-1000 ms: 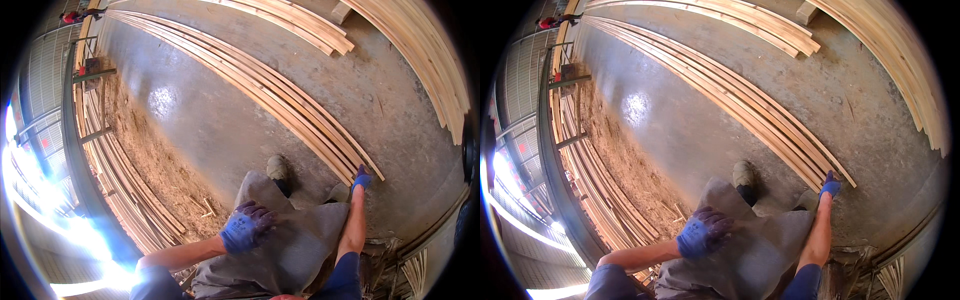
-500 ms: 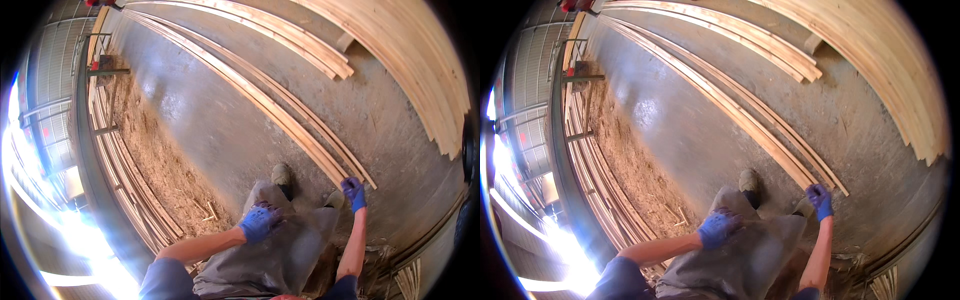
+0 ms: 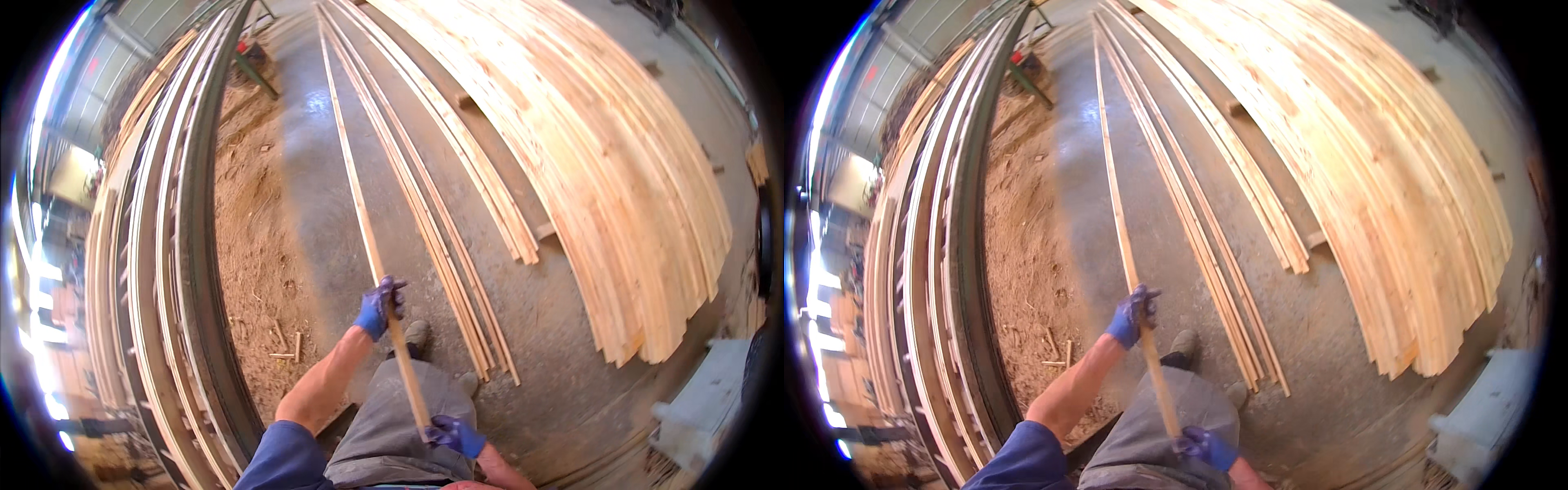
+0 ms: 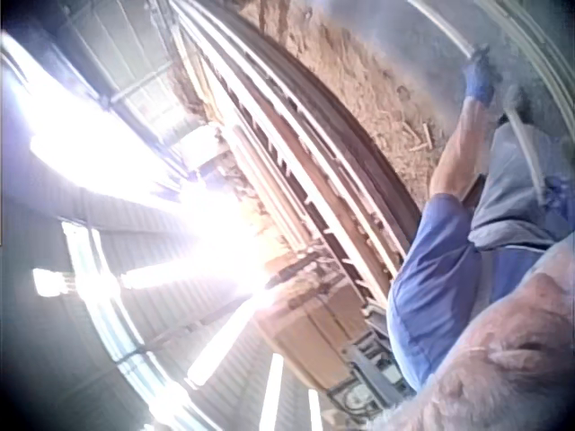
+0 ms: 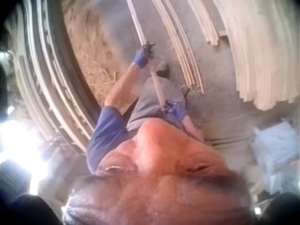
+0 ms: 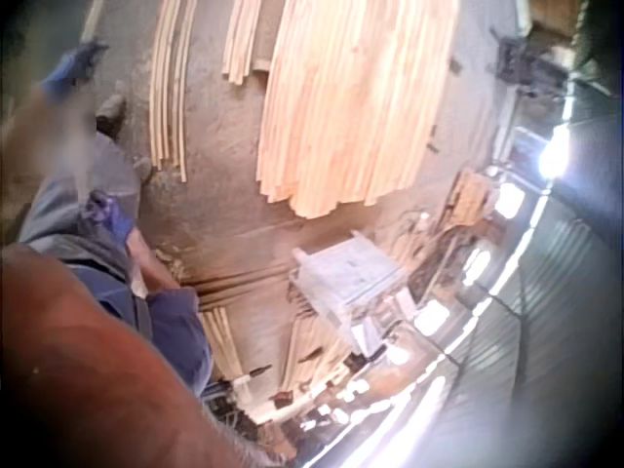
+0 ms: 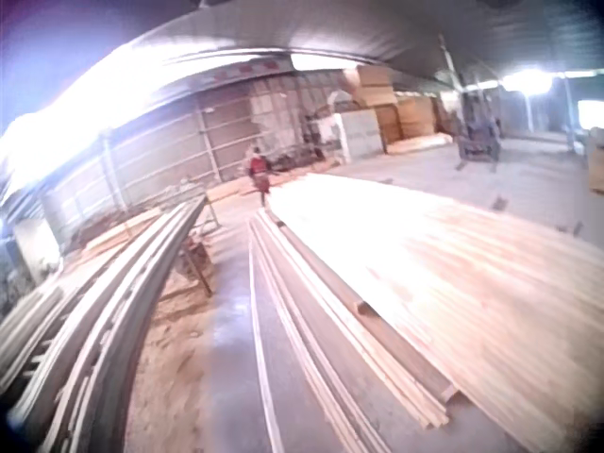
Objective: The person picks up long wooden planks from the floor and places them onto a drying rack. They then use a small scraper to remove debris from the rack's surface. The person repeats the process of picking up and placing planks multiple times.
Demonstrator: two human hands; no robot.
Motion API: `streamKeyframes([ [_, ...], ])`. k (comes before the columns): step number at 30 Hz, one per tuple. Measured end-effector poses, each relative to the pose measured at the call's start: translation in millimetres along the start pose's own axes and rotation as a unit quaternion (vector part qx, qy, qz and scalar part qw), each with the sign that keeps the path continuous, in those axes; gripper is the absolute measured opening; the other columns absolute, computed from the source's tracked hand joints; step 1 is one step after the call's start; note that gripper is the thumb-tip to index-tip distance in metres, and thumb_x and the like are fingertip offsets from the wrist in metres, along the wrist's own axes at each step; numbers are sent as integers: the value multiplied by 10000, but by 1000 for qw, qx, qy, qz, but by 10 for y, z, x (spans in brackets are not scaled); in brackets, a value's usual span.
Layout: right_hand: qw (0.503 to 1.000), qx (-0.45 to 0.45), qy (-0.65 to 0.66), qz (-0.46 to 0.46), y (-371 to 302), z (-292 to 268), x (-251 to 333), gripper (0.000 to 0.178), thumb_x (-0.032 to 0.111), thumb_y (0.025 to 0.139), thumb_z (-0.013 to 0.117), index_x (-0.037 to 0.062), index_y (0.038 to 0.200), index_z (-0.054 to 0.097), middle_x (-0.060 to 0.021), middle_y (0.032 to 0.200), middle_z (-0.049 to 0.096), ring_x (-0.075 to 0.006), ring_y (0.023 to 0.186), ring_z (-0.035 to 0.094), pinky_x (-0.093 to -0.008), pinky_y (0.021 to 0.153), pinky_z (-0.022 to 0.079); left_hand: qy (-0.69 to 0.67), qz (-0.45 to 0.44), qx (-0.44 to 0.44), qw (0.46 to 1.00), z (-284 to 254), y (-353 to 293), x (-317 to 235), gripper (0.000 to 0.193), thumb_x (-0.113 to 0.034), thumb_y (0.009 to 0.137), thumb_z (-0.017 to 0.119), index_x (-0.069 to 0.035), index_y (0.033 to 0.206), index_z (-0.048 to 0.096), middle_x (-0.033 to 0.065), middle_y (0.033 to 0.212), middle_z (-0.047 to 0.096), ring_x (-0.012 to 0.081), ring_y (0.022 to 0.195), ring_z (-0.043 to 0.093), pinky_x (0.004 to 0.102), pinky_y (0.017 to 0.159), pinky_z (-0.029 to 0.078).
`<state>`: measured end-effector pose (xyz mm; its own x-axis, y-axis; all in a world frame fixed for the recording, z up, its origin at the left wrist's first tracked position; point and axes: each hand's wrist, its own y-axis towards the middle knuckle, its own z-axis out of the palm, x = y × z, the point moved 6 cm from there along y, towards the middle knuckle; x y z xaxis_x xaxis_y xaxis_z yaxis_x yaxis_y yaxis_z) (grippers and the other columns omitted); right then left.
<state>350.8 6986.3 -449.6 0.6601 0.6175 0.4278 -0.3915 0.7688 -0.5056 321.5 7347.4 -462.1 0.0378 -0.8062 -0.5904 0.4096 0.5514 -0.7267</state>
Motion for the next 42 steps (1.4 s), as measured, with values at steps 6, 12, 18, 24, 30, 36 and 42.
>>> streamKeyframes([
  [6, 964, 85, -251, 0, 1007, 961, 755, 282, 292, 956, 619, 84, 1142, 659, -33, 907, 662, -121, 836, 611, -276, 732, 517, 149, 105, -121, 976, -1263, -1737, -496, 481, -452, 962, 571, 17, 962, 680, 42, 549, 521, 149, 428, 492, 317, 411, 399],
  [12, 966, -2, -247, 81, 2983, 1900, 1422, 321, 394, 934, 636, 132, 1120, 637, -59, 943, 674, -157, 763, 656, -347, 650, 547, 504, 102, -318, 797, -2177, -3711, 183, 506, -414, 943, 552, -3, 670, 664, 253, 588, 585, 382, 568, 645, 471, 511, 468],
  [18, 976, -116, -182, -3, 5096, 2474, 2017, 362, 423, 947, 597, 87, 1079, 564, -121, 848, 663, -276, 655, 668, -431, 587, 576, 497, -103, -324, 798, -2463, -5355, 1543, 397, -434, 838, 647, -77, 1012, 641, 230, 799, 665, 433, 738, 652, 508, 668, 537],
  [24, 987, -120, -110, -9, 5331, 2886, 1337, 223, 291, 990, 549, 75, 939, 554, -160, 726, 661, -319, 583, 662, -469, 533, 582, 378, -17, -442, 813, -2276, -5480, 201, 334, -350, 849, 680, -68, 1025, 655, 235, 820, 660, 430, 820, 646, 504, 712, 505],
  [30, 870, 66, -488, -25, 4597, 3747, 1341, 277, 302, 1005, 526, 46, 968, 624, -115, 745, 682, -268, 692, 681, -409, 703, 575, 485, 45, -431, 760, -2995, -3604, -1291, 452, -456, 883, 610, -73, 1122, 615, 236, 774, 673, 433, 728, 663, 511, 662, 531],
  [36, 995, -78, -60, -30, 6953, 3404, 3608, 434, 423, 994, 456, 68, 842, 654, -122, 764, 689, -283, 649, 663, -421, 636, 554, 485, 34, -443, 753, -2890, -3797, -1146, 270, -322, 887, 623, -72, 988, 630, 231, 782, 638, 436, 784, 628, 509, 690, 495],
  [42, 983, -153, -49, -94, 7834, 3254, 4722, 195, 313, 965, 539, 125, 921, 560, -64, 658, 580, -216, 476, 544, -355, 430, 454, 460, -32, -429, 777, -2341, -3982, -1547, 419, -242, 843, 623, -91, 1231, 570, 213, 778, 641, 407, 700, 632, 507, 610, 494],
])
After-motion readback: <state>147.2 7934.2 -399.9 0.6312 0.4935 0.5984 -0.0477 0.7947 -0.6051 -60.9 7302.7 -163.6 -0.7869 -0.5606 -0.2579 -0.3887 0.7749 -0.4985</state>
